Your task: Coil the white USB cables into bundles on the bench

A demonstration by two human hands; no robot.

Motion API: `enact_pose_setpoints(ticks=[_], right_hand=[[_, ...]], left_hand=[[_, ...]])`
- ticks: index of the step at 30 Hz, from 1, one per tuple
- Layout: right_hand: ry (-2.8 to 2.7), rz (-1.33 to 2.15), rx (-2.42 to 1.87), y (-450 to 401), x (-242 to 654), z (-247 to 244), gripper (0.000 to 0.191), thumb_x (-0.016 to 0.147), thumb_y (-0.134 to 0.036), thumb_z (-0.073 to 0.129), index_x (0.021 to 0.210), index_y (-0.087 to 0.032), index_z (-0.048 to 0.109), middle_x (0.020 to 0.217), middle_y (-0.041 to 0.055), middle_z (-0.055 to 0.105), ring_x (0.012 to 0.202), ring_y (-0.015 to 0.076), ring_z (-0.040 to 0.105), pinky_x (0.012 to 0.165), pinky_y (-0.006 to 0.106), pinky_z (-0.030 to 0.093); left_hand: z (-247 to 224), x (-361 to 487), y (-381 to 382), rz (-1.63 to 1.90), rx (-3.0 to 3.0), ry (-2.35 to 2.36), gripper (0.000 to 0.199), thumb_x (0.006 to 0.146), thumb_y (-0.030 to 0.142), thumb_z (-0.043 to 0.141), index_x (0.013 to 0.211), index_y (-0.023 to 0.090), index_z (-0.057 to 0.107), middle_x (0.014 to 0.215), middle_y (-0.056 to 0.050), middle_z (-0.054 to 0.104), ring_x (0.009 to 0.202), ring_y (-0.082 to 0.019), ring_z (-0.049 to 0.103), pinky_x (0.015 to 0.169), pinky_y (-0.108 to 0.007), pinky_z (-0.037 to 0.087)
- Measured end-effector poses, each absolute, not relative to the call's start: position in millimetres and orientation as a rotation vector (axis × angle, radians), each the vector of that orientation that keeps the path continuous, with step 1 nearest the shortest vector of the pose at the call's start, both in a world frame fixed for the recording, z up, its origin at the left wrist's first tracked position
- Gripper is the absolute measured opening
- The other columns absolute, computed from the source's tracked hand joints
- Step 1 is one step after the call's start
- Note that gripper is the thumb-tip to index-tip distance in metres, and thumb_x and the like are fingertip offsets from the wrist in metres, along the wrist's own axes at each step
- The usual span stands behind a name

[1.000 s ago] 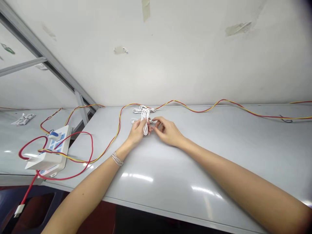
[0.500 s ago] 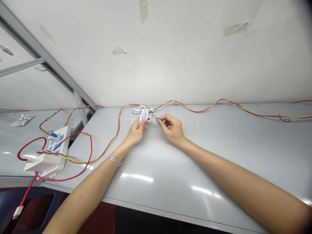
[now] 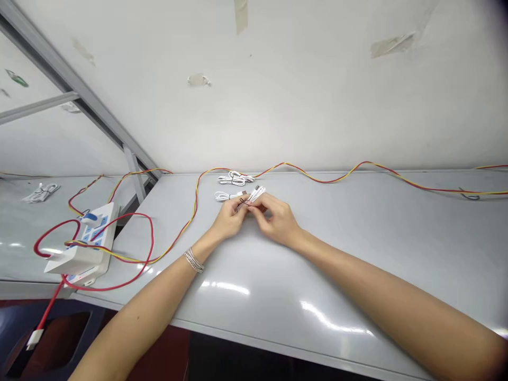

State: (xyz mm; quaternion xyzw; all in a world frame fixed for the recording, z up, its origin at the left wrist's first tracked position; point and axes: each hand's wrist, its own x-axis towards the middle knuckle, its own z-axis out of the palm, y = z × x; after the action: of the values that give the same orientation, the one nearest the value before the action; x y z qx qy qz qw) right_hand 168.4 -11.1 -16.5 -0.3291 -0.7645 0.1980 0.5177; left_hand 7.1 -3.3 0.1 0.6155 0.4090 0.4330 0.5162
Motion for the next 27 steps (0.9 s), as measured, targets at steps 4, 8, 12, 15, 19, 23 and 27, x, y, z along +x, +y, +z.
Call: enact_pose_setpoints(ticks=[4,8,12,15,19,23,27], right_hand=[[-1.809,0.577,-0.898,-8.2,169.4,-15.9,0.011,0.09,-0.021,0.056,0.081,-0.021,0.062,0.079,0.0023,0.067,0.067,0.0138,0.06,0.065,0.026,0.049],[-1.762,0.702,-1.007,-3.8,169.7,-16.6,0.01,0.087,-0.022,0.06,0.08,-0.021,0.066,0.078,0.0013,0.071,0.065,0.0137,0.061,0.064,0.025,0.048],[-1.72,0.775,-1.066,-1.3,169.1,-15.2,0.009,0.086,-0.024,0.062,0.082,-0.021,0.07,0.078,0.001,0.073,0.064,0.0136,0.061,0.065,0.026,0.047],[-1.677,0.849,-1.121,-0.2,168.4,-14.4,0.01,0.085,-0.023,0.063,0.082,-0.019,0.072,0.078,0.0013,0.074,0.064,0.0136,0.062,0.066,0.027,0.048],[-1.666,0.987,-1.165,2.5,169.1,-12.6,0.01,0.084,-0.022,0.063,0.083,-0.018,0.073,0.08,0.0027,0.075,0.067,0.0146,0.065,0.065,0.027,0.048],[-1.847,0.954,-1.308,1.8,178.8,8.6,0.01,0.084,-0.024,0.066,0.086,-0.018,0.074,0.082,0.0049,0.075,0.072,0.0172,0.067,0.069,0.028,0.049],[-2.167,0.812,-1.543,-20.2,205.6,48.1,0.025,0.079,-0.032,0.075,0.1,-0.018,0.074,0.094,0.0092,0.075,0.08,0.0227,0.068,0.069,0.033,0.049]], left_hand=[[6.3,6.2,-3.3,0.986,1.347,0.927,0.037,0.079,0.049,0.071,0.085,0.014,0.061,0.061,0.002,0.043,0.051,-0.008,0.035,0.045,-0.023,0.024],[7.8,2.9,-2.3,0.996,1.216,0.929,0.033,0.075,0.042,0.076,0.083,0.013,0.062,0.066,0.002,0.044,0.05,-0.005,0.031,0.048,-0.022,0.018],[8.4,-2.9,-0.8,0.96,1.202,0.922,0.027,0.079,0.038,0.072,0.088,0.013,0.067,0.065,0.002,0.042,0.052,-0.006,0.032,0.049,-0.023,0.019],[8.4,-5.4,-0.3,0.927,1.266,0.896,0.03,0.08,0.037,0.07,0.097,0.013,0.069,0.067,0.001,0.043,0.054,-0.007,0.033,0.049,-0.024,0.02],[5.6,-2.8,1.1,0.98,1.382,0.924,0.036,0.081,0.048,0.071,0.081,0.013,0.065,0.064,0.002,0.039,0.051,-0.006,0.028,0.047,-0.024,0.018],[1.8,-0.3,4.7,0.984,1.339,0.973,0.049,0.079,0.058,0.07,0.068,0.014,0.052,0.06,0.004,0.035,0.048,-0.004,0.025,0.046,-0.023,0.016],[-0.2,-1.2,7.5,0.965,1.315,0.955,0.05,0.077,0.059,0.072,0.069,0.015,0.052,0.062,0.004,0.036,0.048,-0.004,0.026,0.045,-0.022,0.016]])
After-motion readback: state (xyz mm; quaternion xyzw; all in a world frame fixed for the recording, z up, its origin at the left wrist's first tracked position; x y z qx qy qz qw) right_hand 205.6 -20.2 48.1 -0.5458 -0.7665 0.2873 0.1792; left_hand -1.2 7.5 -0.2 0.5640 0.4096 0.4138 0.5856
